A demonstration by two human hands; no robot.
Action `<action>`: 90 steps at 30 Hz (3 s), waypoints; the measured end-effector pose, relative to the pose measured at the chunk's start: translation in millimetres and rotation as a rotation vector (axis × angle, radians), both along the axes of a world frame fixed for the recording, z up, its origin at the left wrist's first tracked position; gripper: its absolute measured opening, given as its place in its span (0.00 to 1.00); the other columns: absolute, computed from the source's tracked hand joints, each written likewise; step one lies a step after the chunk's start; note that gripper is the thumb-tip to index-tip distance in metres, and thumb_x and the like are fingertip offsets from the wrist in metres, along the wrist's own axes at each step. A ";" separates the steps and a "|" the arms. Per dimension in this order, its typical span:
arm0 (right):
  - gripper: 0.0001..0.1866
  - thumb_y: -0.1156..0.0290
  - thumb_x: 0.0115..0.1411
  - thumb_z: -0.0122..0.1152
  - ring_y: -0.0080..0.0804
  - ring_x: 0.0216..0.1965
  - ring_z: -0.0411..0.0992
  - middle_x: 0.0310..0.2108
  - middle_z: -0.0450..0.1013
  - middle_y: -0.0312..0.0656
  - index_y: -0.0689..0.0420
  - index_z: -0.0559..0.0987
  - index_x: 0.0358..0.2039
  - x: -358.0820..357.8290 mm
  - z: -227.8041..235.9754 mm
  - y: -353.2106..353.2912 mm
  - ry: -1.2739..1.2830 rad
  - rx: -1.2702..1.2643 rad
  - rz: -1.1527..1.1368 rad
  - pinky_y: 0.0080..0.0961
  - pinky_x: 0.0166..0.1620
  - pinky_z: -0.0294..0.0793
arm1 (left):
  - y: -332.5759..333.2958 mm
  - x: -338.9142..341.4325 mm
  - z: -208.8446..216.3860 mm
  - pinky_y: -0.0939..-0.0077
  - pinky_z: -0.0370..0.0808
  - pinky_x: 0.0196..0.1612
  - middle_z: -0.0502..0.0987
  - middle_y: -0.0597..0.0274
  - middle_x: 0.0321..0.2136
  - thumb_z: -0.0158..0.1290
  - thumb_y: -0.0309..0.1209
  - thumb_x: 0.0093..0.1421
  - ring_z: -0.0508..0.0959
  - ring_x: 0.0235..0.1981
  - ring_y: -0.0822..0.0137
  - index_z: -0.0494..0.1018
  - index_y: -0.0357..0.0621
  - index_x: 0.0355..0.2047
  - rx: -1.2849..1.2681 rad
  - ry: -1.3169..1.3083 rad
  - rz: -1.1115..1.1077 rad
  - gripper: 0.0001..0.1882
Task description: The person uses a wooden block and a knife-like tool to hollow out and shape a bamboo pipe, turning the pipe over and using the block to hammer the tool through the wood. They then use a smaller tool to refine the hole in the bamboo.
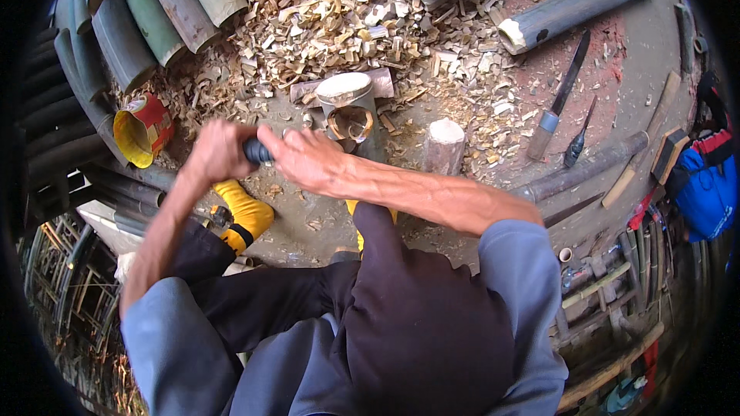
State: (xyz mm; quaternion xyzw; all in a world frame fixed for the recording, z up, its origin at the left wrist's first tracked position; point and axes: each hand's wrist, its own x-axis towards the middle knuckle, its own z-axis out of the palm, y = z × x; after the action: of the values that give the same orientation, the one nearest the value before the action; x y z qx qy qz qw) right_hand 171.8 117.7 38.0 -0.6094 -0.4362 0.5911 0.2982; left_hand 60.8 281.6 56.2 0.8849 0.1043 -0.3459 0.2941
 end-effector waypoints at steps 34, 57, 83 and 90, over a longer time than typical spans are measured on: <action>0.22 0.80 0.48 0.54 0.52 0.32 0.74 0.30 0.71 0.55 0.59 0.64 0.46 -26.7 -3.0 -0.4 -0.237 0.224 -0.325 0.45 0.34 0.73 | 18.5 33.7 29.3 0.64 0.76 0.25 0.77 0.54 0.19 0.55 0.28 0.39 0.79 0.21 0.57 0.73 0.44 0.25 0.052 -0.023 -0.257 0.09; 0.08 0.73 0.50 0.55 0.37 0.31 0.76 0.23 0.74 0.44 0.53 0.75 0.33 -2.6 -3.0 -5.7 -0.412 0.306 0.536 0.35 0.28 0.75 | -98.3 -60.2 1.4 0.61 0.77 0.30 0.77 0.50 0.19 0.60 0.30 0.39 0.79 0.21 0.52 0.74 0.48 0.33 -0.101 0.009 0.722 0.17; 0.07 0.76 0.48 0.55 0.41 0.27 0.75 0.21 0.72 0.45 0.58 0.76 0.30 11.3 10.1 5.2 -0.433 0.278 0.081 0.41 0.26 0.75 | -41.3 -14.3 32.4 0.65 0.76 0.28 0.78 0.56 0.17 0.59 0.31 0.36 0.78 0.17 0.58 0.77 0.41 0.24 0.030 -0.067 0.552 0.11; 0.12 0.79 0.47 0.54 0.38 0.24 0.75 0.21 0.72 0.44 0.55 0.74 0.34 6.7 10.4 9.2 -0.325 0.153 0.270 0.37 0.21 0.75 | -50.1 -31.9 31.3 0.68 0.77 0.29 0.77 0.54 0.18 0.60 0.30 0.35 0.78 0.19 0.58 0.77 0.44 0.27 0.043 0.067 0.615 0.14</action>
State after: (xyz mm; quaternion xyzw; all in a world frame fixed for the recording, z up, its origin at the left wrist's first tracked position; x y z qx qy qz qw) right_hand 178.5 126.8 48.4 -0.6083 -0.5997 0.4849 0.1875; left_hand 29.0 231.5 87.5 0.8060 0.3839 -0.2674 0.3627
